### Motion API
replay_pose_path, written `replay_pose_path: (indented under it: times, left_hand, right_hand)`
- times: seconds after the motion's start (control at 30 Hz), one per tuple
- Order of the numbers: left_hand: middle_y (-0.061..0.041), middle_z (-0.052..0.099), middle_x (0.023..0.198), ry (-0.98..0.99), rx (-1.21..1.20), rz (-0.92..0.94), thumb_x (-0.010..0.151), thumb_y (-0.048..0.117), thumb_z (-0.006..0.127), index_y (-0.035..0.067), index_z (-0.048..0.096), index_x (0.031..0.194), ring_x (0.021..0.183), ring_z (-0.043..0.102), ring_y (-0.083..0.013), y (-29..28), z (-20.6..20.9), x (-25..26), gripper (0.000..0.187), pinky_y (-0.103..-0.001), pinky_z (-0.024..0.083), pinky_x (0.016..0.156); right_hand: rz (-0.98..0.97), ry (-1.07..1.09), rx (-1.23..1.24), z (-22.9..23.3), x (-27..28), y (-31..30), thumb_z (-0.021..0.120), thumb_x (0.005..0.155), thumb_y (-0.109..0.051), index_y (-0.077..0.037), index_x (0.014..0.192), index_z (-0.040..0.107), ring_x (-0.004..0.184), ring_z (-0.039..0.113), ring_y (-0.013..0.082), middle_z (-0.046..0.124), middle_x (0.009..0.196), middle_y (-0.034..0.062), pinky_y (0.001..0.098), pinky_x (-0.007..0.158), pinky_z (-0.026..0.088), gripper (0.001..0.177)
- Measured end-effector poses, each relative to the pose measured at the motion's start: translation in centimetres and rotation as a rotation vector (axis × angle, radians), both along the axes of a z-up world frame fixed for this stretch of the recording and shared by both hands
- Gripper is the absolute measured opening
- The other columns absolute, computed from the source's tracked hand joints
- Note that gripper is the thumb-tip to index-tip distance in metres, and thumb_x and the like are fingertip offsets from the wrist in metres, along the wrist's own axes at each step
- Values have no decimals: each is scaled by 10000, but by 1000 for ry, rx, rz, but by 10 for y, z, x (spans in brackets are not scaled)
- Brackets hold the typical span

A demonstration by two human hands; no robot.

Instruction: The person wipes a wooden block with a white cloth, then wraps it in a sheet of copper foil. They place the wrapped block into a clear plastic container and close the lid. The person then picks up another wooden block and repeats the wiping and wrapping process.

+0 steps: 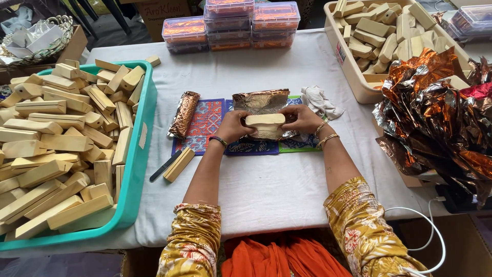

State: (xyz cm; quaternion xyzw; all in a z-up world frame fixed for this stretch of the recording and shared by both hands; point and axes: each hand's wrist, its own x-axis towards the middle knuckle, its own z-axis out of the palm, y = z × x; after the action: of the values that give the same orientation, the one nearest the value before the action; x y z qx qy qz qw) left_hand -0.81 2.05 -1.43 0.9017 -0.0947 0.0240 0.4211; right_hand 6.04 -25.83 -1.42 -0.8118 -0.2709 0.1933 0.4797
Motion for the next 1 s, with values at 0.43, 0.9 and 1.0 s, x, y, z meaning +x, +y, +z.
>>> replay_pose_path:
  times: [0.43,0.9,1.0]
  left_hand:
    - [-130,787,961,62,-18,22,662,211,929,-14,748,1085,847,765,-176,-3,3,-1,512,-311,614,792]
    - [-83,271,1614,39,414,-225,593,408,949,223,727,1002,1510,95,-364,-12,75,-49,500,-568,150,1208]
    - [-70,420,1586,-59,323,-241,743,321,856,183,742,908,1509,231,-336,-3,42,-28,243,-540,201,1216]
  right_hand:
    - [-35,22,-24,6,-3,0,836,763,-100,-32,1208,702,960,726,137,773,1054,63,276,880,607,470]
    - [66,265,383,21,-8,-10,911,602,-60,-126,1445,517,1370,501,239,530,1490,59,372,1040,560,933]
    - [157,273,360,20,-9,-10,934,579,-74,-145,1471,490,1383,487,241,508,1509,51,344,1084,522,999]
